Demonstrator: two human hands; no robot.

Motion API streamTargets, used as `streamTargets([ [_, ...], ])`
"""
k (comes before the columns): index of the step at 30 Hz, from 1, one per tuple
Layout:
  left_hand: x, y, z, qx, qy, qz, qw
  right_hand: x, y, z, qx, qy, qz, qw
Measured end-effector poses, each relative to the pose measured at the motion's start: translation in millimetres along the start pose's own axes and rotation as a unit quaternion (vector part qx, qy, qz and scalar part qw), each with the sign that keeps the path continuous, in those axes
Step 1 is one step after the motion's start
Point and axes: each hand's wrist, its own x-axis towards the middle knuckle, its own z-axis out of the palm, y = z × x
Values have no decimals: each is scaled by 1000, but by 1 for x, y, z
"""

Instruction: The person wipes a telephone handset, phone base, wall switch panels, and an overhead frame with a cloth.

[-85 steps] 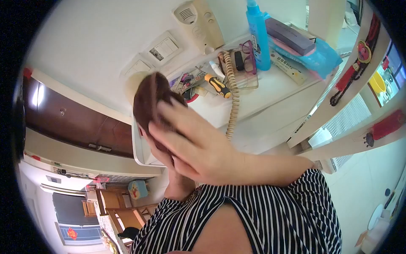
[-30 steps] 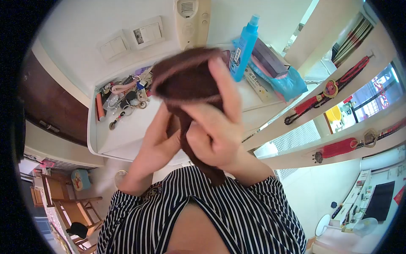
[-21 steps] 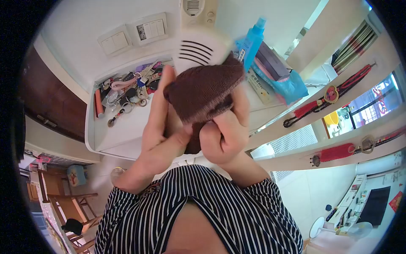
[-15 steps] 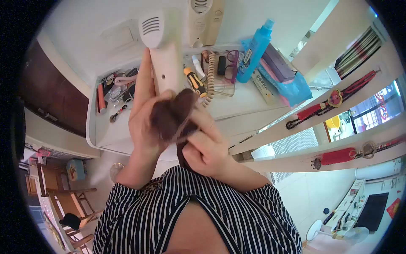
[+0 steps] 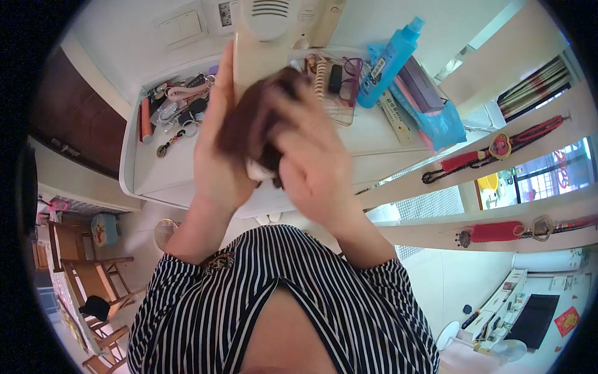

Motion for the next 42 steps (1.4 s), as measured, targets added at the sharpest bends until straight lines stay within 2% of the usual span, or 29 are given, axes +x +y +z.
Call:
streamTargets([
  [2,4,10,-20,-1,-108,-12,994,-10,-11,2,63,-93,-89,990],
  [3,6,9,-15,-5,-38,-33,999,-17,-13,8,115,-97,-128,980],
  [5,9,9,-22,4,-69,-55,996,-14,-12,11,104,-85,-136,982],
  [6,9,10,-23,13,-101,-78,992,-11,-11,7,82,-78,-132,985],
  [8,3,9,-10,33,-86,-66,994,-5,-12,2,61,-72,-131,987],
  [10,3,9,-4,-54,-74,-17,996,3,-17,1,83,-46,-40,995],
  [12,2,14,-9,-35,-82,-8,996,-2,-26,2,56,-58,-38,996],
  [14,-1,13,-18,5,-63,-60,996,-12,-26,3,73,-85,-108,988],
  [15,1,12,-20,-16,-83,-66,994,-18,-24,4,70,-87,-119,987],
  [16,-1,9,-18,-15,-85,-68,994,-17,-26,4,69,-85,-118,987],
  [18,-6,3,-6,4,-18,-37,999,-14,-28,5,36,-69,-55,995],
  [19,-8,-2,-17,-23,-76,-21,997,-12,-25,3,17,-92,-72,993],
  [20,-10,-5,-16,-22,-78,-23,996,-9,-26,3,15,-89,-70,993],
  [22,-25,-13,-9,61,-2,-5,998,4,-29,2,-16,-72,-65,995],
  [24,-37,-22,-12,21,23,0,1000,16,-29,-1,-65,-78,-71,992],
  [26,-38,-16,-31,266,-35,79,960,17,-33,10,-24,-46,-57,997],
  [28,-27,-5,-18,178,-12,56,982,5,-35,12,-49,-49,-48,996],
  [30,-15,2,-20,-15,-54,34,998,-12,-38,10,9,-98,-29,995],
  [32,-20,-4,-10,8,-9,48,999,-15,-36,10,-3,-94,-41,995],
  [34,-24,-12,-10,41,-3,18,999,-16,-32,10,-17,-49,-12,999],
  [35,-30,-18,-6,105,29,23,994,-14,-29,10,-21,-36,-6,999],
  [36,-34,-19,-6,114,0,14,993,-12,-29,7,-23,-34,-10,999],
  [38,-36,-18,-4,131,-49,9,990,-8,-28,-3,32,-31,55,997],
  [39,-35,-16,0,138,-68,13,988,-4,-27,-9,53,-50,47,996],
  [40,-38,-19,-3,181,-47,13,982,-4,-28,-12,55,-48,45,996],
  [42,-39,-14,-1,169,-91,7,981,-3,-31,-17,22,-18,25,999],
])
